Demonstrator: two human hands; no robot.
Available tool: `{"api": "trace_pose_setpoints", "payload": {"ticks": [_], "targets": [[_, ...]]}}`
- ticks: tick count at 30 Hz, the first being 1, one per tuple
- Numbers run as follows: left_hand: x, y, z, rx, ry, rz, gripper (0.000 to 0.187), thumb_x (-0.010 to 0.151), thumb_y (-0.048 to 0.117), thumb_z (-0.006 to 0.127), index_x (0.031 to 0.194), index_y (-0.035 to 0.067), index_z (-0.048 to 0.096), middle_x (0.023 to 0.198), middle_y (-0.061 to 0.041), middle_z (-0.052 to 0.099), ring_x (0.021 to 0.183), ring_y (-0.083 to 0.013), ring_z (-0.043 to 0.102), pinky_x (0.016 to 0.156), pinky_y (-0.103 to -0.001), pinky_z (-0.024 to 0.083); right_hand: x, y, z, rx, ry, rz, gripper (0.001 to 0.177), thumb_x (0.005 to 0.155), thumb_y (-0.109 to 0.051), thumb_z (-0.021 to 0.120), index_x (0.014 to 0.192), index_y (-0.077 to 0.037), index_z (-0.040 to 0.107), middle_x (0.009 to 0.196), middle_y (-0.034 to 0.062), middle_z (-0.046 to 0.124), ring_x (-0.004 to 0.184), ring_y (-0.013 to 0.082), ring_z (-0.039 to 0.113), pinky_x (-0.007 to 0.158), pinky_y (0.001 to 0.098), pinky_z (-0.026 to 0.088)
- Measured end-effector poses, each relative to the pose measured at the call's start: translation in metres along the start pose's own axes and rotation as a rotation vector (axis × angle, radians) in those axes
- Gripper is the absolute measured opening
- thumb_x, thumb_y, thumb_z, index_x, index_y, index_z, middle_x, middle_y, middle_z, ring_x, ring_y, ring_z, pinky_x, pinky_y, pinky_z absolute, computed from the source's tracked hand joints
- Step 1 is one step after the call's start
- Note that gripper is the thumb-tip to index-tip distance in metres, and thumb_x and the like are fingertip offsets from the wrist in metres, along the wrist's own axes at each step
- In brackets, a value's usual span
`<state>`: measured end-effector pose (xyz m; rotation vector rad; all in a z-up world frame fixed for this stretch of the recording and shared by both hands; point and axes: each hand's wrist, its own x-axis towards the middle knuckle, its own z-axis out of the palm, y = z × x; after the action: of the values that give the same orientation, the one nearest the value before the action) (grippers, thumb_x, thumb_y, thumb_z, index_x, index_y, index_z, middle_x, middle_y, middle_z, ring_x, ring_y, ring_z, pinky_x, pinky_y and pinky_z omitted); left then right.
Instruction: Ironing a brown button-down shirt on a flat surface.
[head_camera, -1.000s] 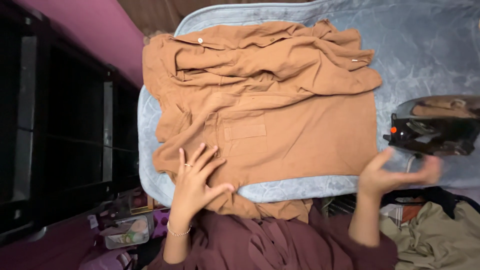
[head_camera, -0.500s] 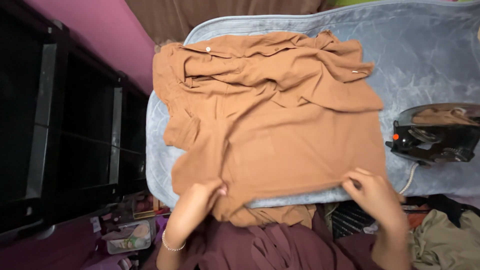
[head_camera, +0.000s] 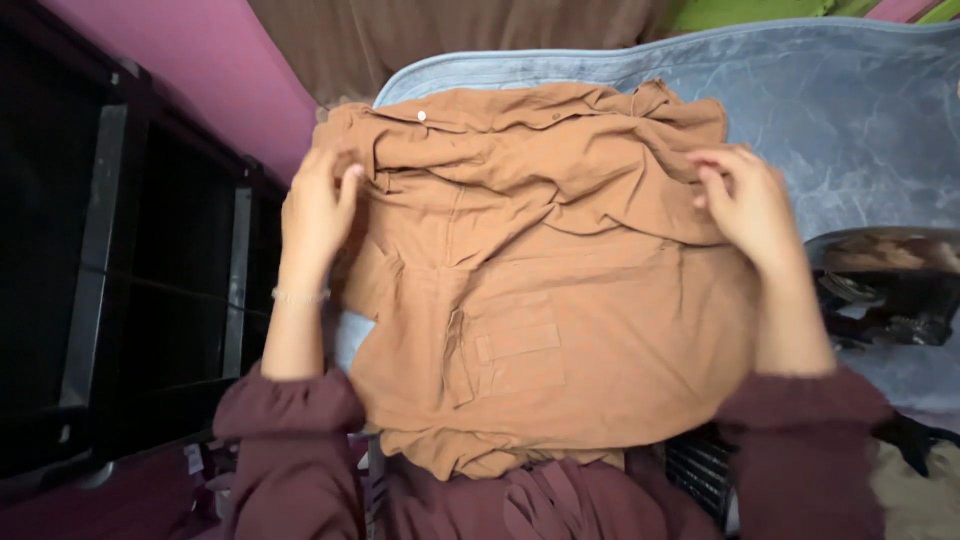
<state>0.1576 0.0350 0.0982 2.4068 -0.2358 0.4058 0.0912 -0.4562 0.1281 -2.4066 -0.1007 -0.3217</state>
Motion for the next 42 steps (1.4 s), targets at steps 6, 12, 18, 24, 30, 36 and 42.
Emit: {"api": "trace_pose_setpoints", "payload": {"ticks": [6, 12, 18, 24, 30, 36, 42], "targets": [[0.046, -0.086, 0.077, 0.036, 0.204, 0.09, 0.057, 0.093, 0.019, 0.07, 0.142, -0.003, 0.053, 0.144, -0.027, 0.054, 0.124, -0.0453, 0.055, 0.094, -0.049, 0.05, 0.075, 0.035, 0.047, -0.1, 0.115, 0.02, 0.033, 0.101, 0.005, 0.052, 0.123, -0.008, 0.073, 0.118, 0.0182, 0.07, 0.078, 0.0288, 0.072, 0.076, 0.0369, 0.057], [0.04, -0.076, 0.086, 0.108, 0.187, -0.142, 0.032, 0.092, 0.017, 0.073, 0.122, 0.01, 0.069, 0.128, -0.018, 0.065, 0.113, -0.0395, 0.064, 0.091, -0.049, 0.053, 0.102, 0.102, 0.097, -0.161, 0.052, -0.373, 0.046, 0.093, 0.006, 0.062, 0.137, -0.006, 0.069, 0.131, 0.0274, 0.064, 0.119, 0.0422, 0.061, 0.098, 0.0476, 0.049], [0.021, -0.032, 0.012, -0.065, 0.409, -0.064, 0.01, 0.097, 0.005, 0.065, 0.107, 0.007, 0.065, 0.11, -0.015, 0.064, 0.096, -0.0338, 0.068, 0.08, -0.041, 0.056, 0.106, 0.097, 0.058, 0.472, 0.38, -0.036, 0.012, 0.106, 0.009, 0.058, 0.111, -0.001, 0.058, 0.118, 0.0056, 0.059, 0.084, 0.0181, 0.076, 0.064, 0.027, 0.063], [-0.031, 0.011, -0.05, 0.052, 0.317, 0.009, 0.006, 0.103, 0.003, 0.063, 0.109, 0.003, 0.062, 0.105, -0.017, 0.064, 0.097, -0.0346, 0.066, 0.084, -0.042, 0.054, 0.064, 0.072, -0.019, -0.078, 0.743, -0.431, 0.031, 0.09, 0.024, 0.062, 0.112, 0.002, 0.057, 0.126, 0.0116, 0.045, 0.11, 0.0316, 0.059, 0.099, 0.0351, 0.054], [-0.076, 0.061, -0.106, 0.153, -0.313, -0.381, 0.038, 0.077, 0.038, 0.078, 0.102, 0.01, 0.075, 0.087, -0.007, 0.078, 0.077, -0.0267, 0.075, 0.067, -0.04, 0.056, -0.06, -0.006, -0.056, -0.759, -0.228, 0.355, 0.022, 0.09, -0.023, 0.076, 0.111, -0.016, 0.082, 0.084, 0.0136, 0.073, 0.076, 0.033, 0.07, 0.07, 0.0429, 0.055], [-0.054, 0.051, -0.069, 0.123, -0.156, -0.04, 0.043, 0.088, 0.041, 0.073, 0.115, 0.007, 0.074, 0.105, -0.015, 0.075, 0.094, -0.035, 0.069, 0.081, -0.043, 0.054, -0.064, -0.046, -0.043, -0.412, -0.35, 0.468, 0.049, 0.081, -0.033, 0.08, 0.127, -0.019, 0.072, 0.076, 0.011, 0.073, 0.069, 0.0302, 0.071, 0.071, 0.0403, 0.056], [-0.003, -0.001, 0.059, 0.041, -0.017, 0.134, 0.038, 0.103, 0.03, 0.063, 0.126, 0.0, 0.069, 0.117, -0.02, 0.07, 0.108, -0.0418, 0.063, 0.094, -0.05, 0.049, -0.019, -0.006, 0.0, -0.321, 0.157, -0.15, 0.03, 0.105, -0.013, 0.065, 0.135, -0.012, 0.07, 0.13, 0.0168, 0.064, 0.107, 0.0375, 0.065, 0.09, 0.0424, 0.053]]}}
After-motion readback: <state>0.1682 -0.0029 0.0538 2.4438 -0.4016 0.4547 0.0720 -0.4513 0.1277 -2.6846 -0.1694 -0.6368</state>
